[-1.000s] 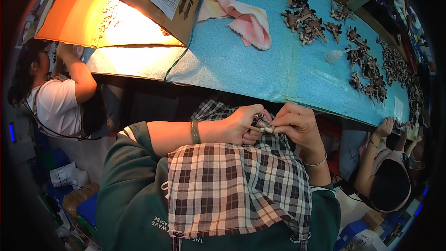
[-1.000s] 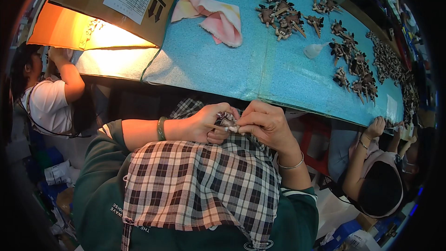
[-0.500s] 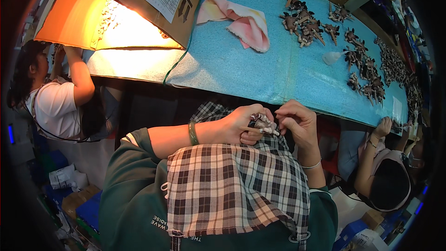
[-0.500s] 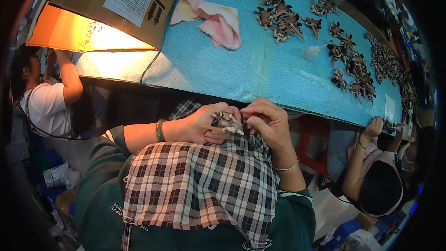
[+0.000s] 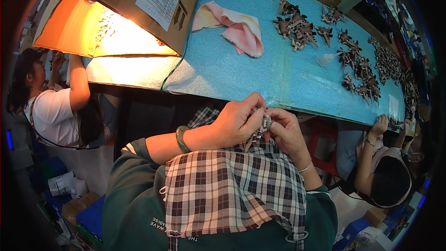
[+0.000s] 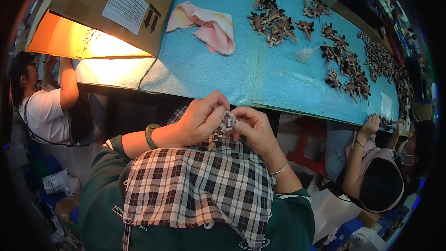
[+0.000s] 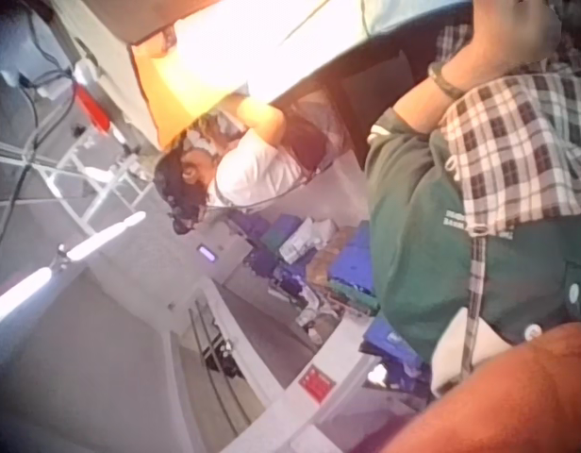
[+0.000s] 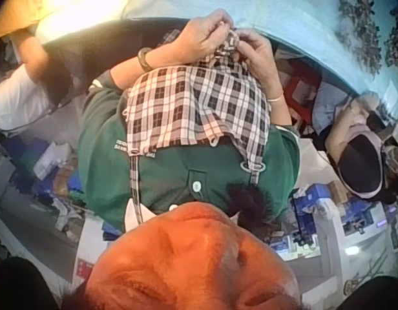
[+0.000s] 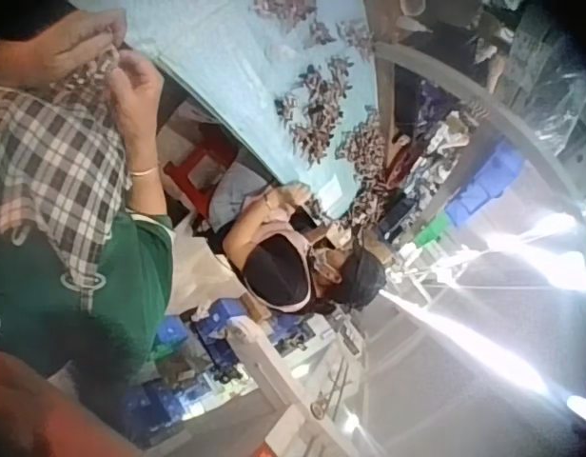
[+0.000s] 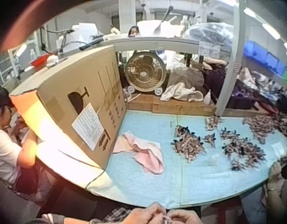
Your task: Assembling and gluing small components onto plastic figurines at a factory workbench.
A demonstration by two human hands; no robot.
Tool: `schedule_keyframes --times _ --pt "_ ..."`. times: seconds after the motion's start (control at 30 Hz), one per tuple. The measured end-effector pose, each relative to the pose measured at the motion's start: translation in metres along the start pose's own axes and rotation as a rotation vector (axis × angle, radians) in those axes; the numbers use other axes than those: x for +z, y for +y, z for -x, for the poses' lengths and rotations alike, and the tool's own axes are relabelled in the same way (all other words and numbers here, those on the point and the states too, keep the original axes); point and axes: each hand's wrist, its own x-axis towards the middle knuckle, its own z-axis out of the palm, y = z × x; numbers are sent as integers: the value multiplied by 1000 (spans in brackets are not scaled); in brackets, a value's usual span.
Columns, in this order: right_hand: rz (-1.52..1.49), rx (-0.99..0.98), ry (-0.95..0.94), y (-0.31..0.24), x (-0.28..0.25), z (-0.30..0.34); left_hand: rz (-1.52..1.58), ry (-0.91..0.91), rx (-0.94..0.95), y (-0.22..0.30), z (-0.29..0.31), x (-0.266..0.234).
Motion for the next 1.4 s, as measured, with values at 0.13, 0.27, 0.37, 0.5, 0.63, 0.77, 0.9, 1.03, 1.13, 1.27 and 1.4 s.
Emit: schedule_keyframes --times 0.13,0.27,0.37,0.5,0.63,0.77,0.9,1.03,1.13,1.27,1.4 --pt "-50 -29 -36 -1 -1 -4 -155 14 184 0 -1 0" --pt "-22 -61 -64 -3 -4 -5 -279 -9 315 -3 -2 0" --pt "31 -82 -85 -3 -7 -6 -368 -16 356 -6 -3 -4" --pt "205 -199 111 -23 -27 -14 -142 21 116 -10 6 -28" --pt "384 -508 639 -49 -80 -34 238 38 -199 -37 46 -90" --pt "1029 -636 823 -67 -129 -53 160 -3 -500 -72 127 -152" --pt "1239 -507 735 -79 -183 -66 -86 151 -785 -154 211 -206" --pt "1292 -510 626 -80 -226 -76 -53 462 -942 -214 321 -226" --pt "1182 -514 612 -75 -212 -87 278 725 -1114 -250 378 -211" --pt "1207 -543 630 -70 -197 -72 330 599 -1152 -289 382 -196" --pt "1089 -562 665 -66 -168 -70 -716 439 -945 -332 406 -191"
